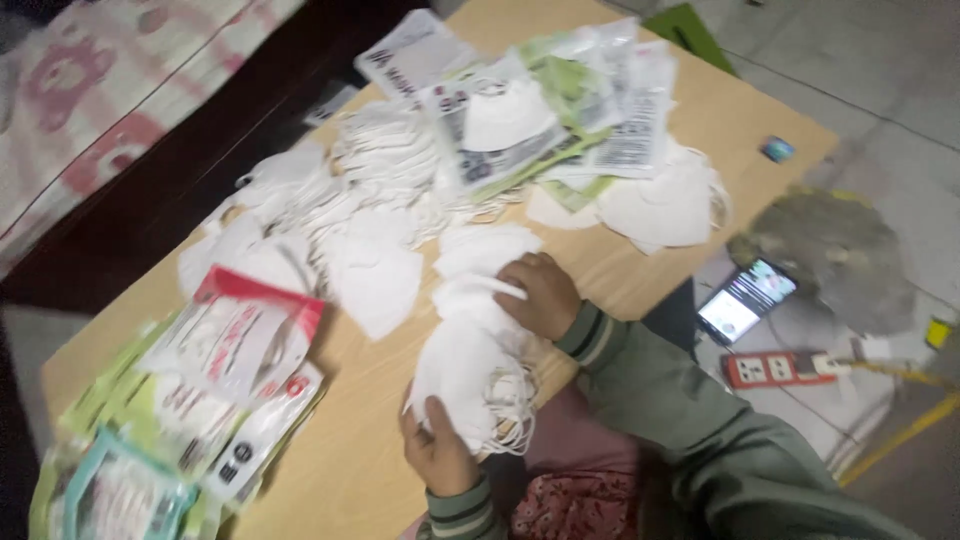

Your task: Sorting and stacking white face masks from a pile on a table into neat stacks.

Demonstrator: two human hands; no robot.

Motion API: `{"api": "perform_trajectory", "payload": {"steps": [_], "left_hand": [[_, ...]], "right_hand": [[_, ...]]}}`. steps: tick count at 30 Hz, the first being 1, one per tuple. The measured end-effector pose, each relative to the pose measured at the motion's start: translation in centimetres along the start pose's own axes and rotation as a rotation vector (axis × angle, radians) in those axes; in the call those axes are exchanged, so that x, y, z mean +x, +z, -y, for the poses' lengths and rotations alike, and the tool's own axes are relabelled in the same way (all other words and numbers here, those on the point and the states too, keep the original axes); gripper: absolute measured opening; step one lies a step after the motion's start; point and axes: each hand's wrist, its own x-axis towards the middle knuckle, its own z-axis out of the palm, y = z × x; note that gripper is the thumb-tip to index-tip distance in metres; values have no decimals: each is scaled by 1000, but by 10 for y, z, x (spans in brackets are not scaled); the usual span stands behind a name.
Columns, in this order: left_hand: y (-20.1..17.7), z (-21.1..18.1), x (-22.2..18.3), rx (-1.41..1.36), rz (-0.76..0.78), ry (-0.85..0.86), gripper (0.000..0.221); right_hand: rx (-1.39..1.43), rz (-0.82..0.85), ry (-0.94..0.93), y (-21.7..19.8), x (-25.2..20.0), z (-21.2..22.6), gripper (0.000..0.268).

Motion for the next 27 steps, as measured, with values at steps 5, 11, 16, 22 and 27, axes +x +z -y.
{"api": "perform_trajectory", "payload": {"steps": [5,11,16,22,27], "left_hand": [[3,-24,-13,115,-143,247,42],[7,-28,0,-295,-250,80,28],[15,-43,-7,-328,-86,-94,22],[15,-23,-4,-283,-6,-46,63],[16,-11,-3,-233,-4,11,72]], "right_hand": [[474,-270,187,-52,3,53,23],[819,-146,239,-71,-12,95,37],[694,-9,166,-40,-26,105,38],[413,60,-19,-12,-42,97,37],[183,-95,-151,0,-46,96,39]]}}
